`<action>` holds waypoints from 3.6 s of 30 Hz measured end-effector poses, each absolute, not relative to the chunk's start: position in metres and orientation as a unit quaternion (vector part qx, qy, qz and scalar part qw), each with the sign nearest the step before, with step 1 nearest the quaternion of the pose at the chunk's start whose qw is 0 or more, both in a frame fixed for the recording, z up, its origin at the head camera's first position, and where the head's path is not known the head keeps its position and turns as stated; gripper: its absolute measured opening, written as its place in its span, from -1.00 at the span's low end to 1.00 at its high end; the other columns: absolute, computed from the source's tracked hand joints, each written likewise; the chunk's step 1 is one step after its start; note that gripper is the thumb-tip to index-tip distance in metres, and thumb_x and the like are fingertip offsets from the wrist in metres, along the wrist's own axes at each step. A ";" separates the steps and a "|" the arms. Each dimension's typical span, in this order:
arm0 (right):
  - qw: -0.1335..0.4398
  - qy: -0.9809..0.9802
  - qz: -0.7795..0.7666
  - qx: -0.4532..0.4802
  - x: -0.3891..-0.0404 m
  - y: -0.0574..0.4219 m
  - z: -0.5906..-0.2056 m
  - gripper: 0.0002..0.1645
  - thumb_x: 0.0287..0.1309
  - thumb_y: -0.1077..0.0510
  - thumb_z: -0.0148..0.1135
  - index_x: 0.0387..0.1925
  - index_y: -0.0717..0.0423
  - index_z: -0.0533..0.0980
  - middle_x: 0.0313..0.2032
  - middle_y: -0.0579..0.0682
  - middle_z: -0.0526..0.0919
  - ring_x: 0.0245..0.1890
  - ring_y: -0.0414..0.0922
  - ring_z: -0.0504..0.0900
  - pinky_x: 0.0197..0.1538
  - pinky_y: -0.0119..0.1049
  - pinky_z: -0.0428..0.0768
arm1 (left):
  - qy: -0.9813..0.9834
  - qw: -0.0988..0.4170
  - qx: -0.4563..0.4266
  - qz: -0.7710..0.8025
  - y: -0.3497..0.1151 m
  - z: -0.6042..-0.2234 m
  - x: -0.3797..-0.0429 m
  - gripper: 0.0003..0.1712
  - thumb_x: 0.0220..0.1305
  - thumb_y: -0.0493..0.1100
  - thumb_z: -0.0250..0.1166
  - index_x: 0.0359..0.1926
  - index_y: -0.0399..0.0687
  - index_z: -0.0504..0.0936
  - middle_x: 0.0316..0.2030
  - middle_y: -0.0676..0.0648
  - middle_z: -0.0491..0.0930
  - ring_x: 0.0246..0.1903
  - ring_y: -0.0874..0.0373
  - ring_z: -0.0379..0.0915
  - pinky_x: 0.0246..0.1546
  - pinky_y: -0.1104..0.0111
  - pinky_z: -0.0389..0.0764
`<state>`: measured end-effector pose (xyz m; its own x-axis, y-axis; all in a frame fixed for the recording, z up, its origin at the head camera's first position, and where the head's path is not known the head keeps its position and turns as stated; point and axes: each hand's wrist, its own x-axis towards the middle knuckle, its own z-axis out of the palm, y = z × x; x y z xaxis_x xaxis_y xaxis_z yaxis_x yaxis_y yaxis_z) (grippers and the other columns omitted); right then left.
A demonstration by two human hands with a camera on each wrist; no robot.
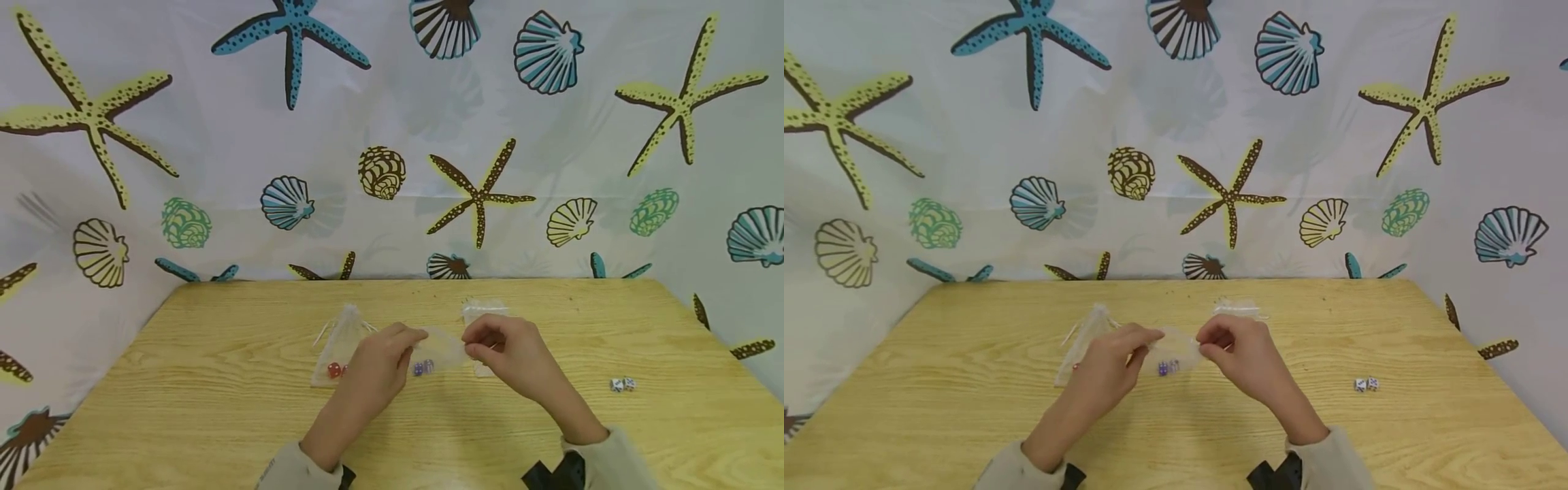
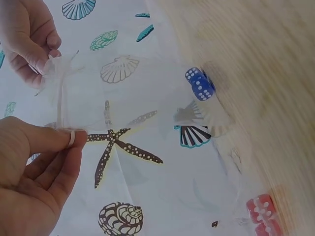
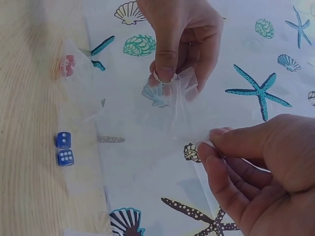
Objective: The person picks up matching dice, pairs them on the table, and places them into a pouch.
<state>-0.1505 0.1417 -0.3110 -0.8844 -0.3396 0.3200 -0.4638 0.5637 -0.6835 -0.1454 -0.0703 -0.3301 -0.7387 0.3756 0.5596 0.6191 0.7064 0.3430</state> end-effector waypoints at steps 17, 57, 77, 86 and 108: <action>0.100 -0.893 0.395 0.192 -0.157 0.154 -0.309 -0.89 0.07 0.37 0.29 -0.35 0.15 0.60 -0.38 -0.01 0.67 -0.39 -0.18 0.64 -0.31 -0.45 0.61 | -0.902 0.256 -0.245 -0.249 -0.087 -0.327 -0.149 -0.85 0.13 -0.48 0.26 -0.32 -0.22 0.65 -0.43 -0.06 0.59 -0.52 0.17 0.50 -0.50 0.46 0.52; 0.145 -0.908 0.361 0.157 -0.159 0.182 -0.299 -0.92 0.04 0.36 0.32 -0.38 0.17 0.60 -0.44 -0.02 0.65 -0.47 -0.22 0.59 -0.39 -0.49 0.57 | -0.928 0.187 -0.109 -0.302 -0.119 -0.314 -0.155 -0.86 0.16 -0.35 0.18 -0.28 -0.20 0.65 -0.55 -0.06 0.55 -0.87 0.34 0.23 -0.61 0.44 0.43; 0.152 -0.907 0.362 0.150 -0.161 0.189 -0.293 -0.94 0.05 0.34 0.31 -0.39 0.18 0.60 -0.46 -0.02 0.65 -0.49 -0.26 0.57 -0.41 -0.48 0.55 | -0.932 0.180 -0.116 -0.293 -0.116 -0.317 -0.161 -0.91 0.18 -0.36 0.21 -0.34 -0.20 0.65 -0.53 -0.07 0.56 -0.91 0.37 0.20 -0.67 0.49 0.40; 0.179 -0.903 0.364 0.144 -0.169 0.186 -0.294 -0.94 0.05 0.36 0.29 -0.39 0.19 0.60 -0.46 0.01 0.66 -0.49 -0.23 0.60 -0.40 -0.49 0.56 | -0.943 0.200 -0.107 -0.244 -0.115 -0.316 -0.164 -0.93 0.19 -0.26 0.30 -0.41 -0.15 0.67 -0.55 -0.05 0.61 -0.82 0.35 0.29 -0.65 0.42 0.45; 0.219 -0.891 0.392 0.067 -0.214 0.162 -0.339 -0.94 0.10 0.33 0.22 -0.45 0.19 0.57 -0.48 0.08 0.65 -0.51 -0.10 0.59 -0.43 -0.36 0.51 | -0.961 0.167 -0.034 -0.217 -0.106 -0.339 -0.191 -0.70 0.30 -0.16 0.20 -0.57 -0.14 0.59 -0.70 -0.04 0.52 -0.78 0.21 0.29 -0.75 0.40 0.34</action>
